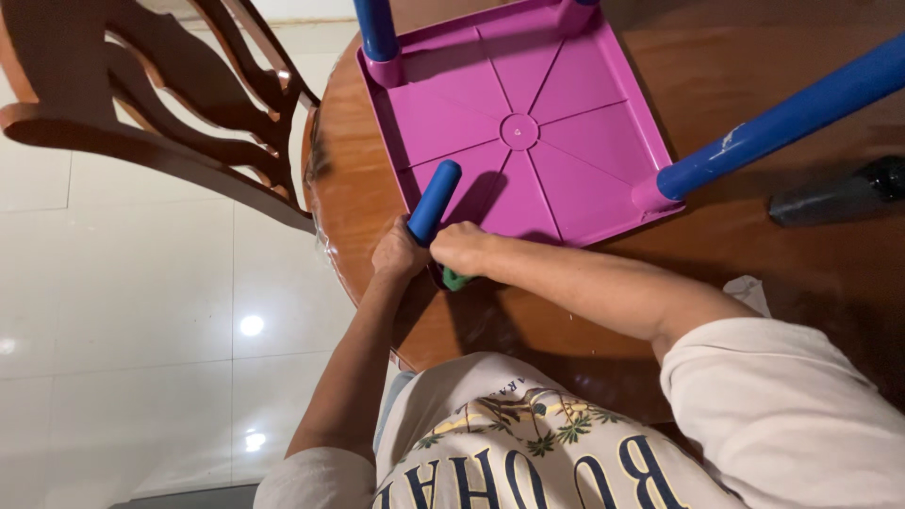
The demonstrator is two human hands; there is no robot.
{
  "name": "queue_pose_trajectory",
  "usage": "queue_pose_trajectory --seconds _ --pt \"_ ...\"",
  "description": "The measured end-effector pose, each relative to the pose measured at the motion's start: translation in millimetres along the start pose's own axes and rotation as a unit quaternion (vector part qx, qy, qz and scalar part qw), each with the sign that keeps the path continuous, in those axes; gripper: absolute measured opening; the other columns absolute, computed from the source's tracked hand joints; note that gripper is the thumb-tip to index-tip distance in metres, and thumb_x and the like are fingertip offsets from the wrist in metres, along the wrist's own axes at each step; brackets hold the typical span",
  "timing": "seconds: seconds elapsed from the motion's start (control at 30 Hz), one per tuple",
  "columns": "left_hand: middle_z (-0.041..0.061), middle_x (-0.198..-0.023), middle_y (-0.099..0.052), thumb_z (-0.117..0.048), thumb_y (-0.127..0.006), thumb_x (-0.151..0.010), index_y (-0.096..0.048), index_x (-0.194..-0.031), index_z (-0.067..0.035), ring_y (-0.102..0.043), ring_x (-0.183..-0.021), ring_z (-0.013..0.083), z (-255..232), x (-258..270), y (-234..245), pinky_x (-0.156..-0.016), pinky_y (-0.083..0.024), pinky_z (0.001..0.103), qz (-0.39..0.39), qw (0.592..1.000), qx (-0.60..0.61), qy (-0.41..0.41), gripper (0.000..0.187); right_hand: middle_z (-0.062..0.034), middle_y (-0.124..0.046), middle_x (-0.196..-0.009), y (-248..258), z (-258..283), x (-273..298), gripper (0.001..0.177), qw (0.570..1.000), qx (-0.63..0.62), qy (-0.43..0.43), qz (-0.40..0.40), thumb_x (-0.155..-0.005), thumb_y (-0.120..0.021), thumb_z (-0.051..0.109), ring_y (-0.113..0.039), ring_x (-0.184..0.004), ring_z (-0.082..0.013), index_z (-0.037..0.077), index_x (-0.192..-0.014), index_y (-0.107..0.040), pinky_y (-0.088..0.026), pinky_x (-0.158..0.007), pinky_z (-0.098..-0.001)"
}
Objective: The person wipes a small pink plastic stool with blue legs using a green cloth. They clean the underside, top surface, and each leg while the stool is inverted on a wooden table.
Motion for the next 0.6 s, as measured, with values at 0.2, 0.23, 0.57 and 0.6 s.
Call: queue_pose_trajectory --seconds 0.2,0.23,0.57,0.6 --pt "0.016 -0.128 -0.07 -0.032 -0.077 -0.075 -0.047 -0.151 -0.024 -0.067 -0.119 0.0323 -1 -3 -2 -0.099 -0.053 0.046 -0.001 1.0 -0.015 -0.007 0.082 -0.0199 -0.077 -0.095 -10 -23 10 0.029 0.905 -0.378 -0.195 -0.027 -0.076 -0.069 0.0 -0.075 -0.09 -0.0326 0.003 -0.103 -0.079 -0.06 -0.079 -0.0436" --pt "0.016 -0.127 -0.071 -0.029 -0.073 -0.079 -0.047 -0.153 -0.025 -0.068 -0.118 0.0327 -1 -2 -2 -0.098 -0.054 0.046 -0.005 1.0 -0.016 -0.012 0.079 -0.0198 -0.078 -0.094 -10 -27 14 0.03 0.868 -0.444 -0.22 -0.016 -0.077 -0.067 -0.001 -0.077 -0.088 -0.0307 0.0 -0.104 -0.079 -0.061 -0.079 -0.0425" --pt "0.016 -0.12 -0.072 -0.032 -0.078 -0.074 -0.058 -0.142 -0.025 -0.069 -0.114 0.0336 0 0 -2 -0.096 -0.054 0.046 0.007 1.0 0.012 -0.004 0.071 -0.0206 -0.072 -0.104 44 -44 66 0.053 0.975 -0.172 -0.057 -0.131 -0.077 -0.061 -0.004 -0.071 -0.097 -0.0382 0.007 -0.129 -0.067 -0.056 -0.086 -0.0481" --pt "0.016 -0.12 -0.072 -0.032 -0.079 -0.073 -0.06 -0.139 -0.024 -0.068 -0.114 0.0337 3 -4 -5 -0.096 -0.054 0.046 0.013 1.0 0.018 -0.011 0.069 -0.019 -0.07 -0.108 42 -33 64 0.051 0.981 -0.142 -0.004 -0.132 -0.078 -0.06 -0.004 -0.07 -0.099 -0.0384 0.008 -0.127 -0.067 -0.057 -0.084 -0.0487"
Point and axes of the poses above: each hand's wrist, its own x-axis away from the middle knuckle, its own y-axis out of the back of the hand, z = x × y, the point moved 3 cm from there along -x, towards the middle knuckle
